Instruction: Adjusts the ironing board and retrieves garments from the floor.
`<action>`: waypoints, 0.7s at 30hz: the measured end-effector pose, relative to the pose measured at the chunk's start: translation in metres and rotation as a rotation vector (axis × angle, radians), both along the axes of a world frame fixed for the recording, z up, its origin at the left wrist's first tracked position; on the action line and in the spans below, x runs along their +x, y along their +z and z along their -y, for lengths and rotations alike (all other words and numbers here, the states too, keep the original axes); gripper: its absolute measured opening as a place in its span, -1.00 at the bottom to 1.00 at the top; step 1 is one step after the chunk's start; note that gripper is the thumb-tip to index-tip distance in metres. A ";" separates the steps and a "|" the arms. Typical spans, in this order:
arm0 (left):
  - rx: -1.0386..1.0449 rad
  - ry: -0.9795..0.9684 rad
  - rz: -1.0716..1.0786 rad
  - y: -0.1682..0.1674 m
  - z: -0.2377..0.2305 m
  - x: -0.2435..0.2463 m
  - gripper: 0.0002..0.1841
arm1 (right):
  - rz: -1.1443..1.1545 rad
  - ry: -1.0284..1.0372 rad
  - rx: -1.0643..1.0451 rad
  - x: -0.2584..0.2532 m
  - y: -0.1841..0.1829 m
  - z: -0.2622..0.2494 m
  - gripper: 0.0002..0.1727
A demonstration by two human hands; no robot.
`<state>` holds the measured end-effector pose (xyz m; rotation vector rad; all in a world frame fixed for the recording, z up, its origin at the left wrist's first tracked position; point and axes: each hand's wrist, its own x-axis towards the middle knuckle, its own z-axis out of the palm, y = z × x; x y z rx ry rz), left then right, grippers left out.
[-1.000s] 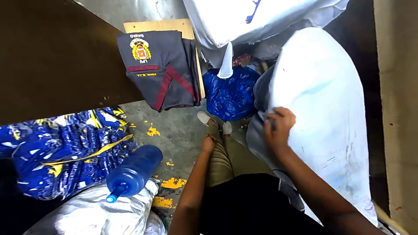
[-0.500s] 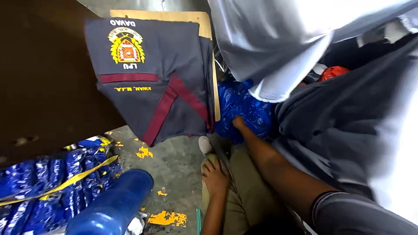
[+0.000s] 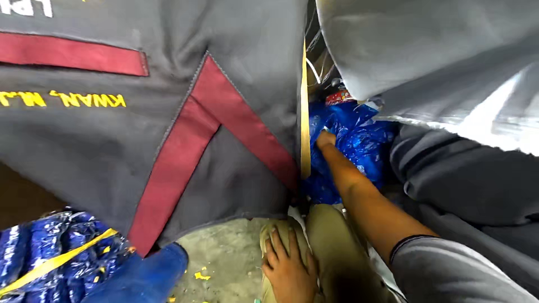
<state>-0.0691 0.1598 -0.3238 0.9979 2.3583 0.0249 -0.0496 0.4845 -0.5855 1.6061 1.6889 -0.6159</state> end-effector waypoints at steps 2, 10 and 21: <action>-0.025 0.017 0.036 0.009 0.006 -0.002 -0.33 | -0.033 0.034 0.004 0.011 0.023 0.012 -0.60; -0.393 0.085 0.388 0.070 0.013 -0.022 -0.31 | 0.013 0.135 -0.217 0.038 0.216 0.082 -0.58; -0.435 0.108 0.747 0.211 0.100 -0.075 -0.49 | -0.380 0.535 -0.093 0.034 0.492 0.148 -0.68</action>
